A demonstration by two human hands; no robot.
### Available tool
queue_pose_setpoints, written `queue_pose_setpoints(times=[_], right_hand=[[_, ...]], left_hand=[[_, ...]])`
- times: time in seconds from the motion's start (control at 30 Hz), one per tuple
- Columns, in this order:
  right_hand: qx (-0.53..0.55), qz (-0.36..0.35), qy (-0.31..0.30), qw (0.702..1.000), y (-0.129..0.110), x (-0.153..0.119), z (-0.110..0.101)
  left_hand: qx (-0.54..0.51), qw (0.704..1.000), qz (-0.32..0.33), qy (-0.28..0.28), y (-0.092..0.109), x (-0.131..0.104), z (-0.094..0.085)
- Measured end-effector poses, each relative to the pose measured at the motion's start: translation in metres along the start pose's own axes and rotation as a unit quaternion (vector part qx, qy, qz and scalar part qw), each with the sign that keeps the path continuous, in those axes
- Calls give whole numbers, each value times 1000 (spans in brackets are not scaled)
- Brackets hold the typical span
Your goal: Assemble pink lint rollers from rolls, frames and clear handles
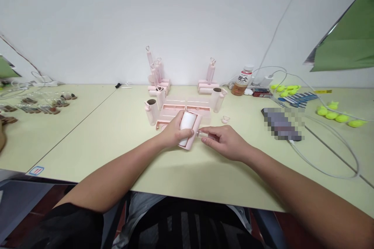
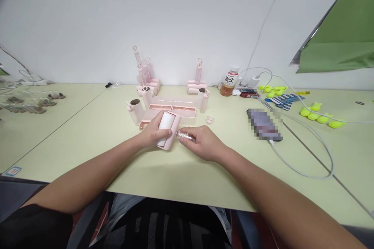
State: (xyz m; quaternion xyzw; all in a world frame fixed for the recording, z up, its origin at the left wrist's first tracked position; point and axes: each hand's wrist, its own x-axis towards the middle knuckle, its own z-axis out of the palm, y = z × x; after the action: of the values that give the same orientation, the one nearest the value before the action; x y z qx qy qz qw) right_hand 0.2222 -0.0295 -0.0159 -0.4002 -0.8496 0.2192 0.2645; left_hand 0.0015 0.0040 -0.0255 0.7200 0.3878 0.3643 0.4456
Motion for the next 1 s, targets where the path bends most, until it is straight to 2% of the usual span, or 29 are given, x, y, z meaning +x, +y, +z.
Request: queue_pose_setpoints(times=[0.37,0.53,0.6,0.67,0.73,0.77,0.87,0.93,1.0], right_hand=[[20,19,15,999,2,0,5],[23,15,25,999,0,2,6],[37,45,82,995,8,5,1],[33,98,186,977,22,8,-9],[-20,161,268,950,42,13,-20],[-61,189,277,940,52,14,-25],[-118,256,195,939,77,19,-33],[-92,276,142,946,85,22,-32],[-60,287,126,948,86,23,-30]], left_hand=[[-7,1000,-10,14,1,-1,5],[-64,996,-53,28,5,0,7],[-114,990,-73,38,7,1,7],[-166,981,-90,40,7,2,8],[-196,974,-103,40,6,3,7],[-205,972,-107,39,6,4,7],[-222,969,-101,37,4,4,6],[-231,968,-94,38,4,4,6],[-240,966,-85,51,5,5,5]])
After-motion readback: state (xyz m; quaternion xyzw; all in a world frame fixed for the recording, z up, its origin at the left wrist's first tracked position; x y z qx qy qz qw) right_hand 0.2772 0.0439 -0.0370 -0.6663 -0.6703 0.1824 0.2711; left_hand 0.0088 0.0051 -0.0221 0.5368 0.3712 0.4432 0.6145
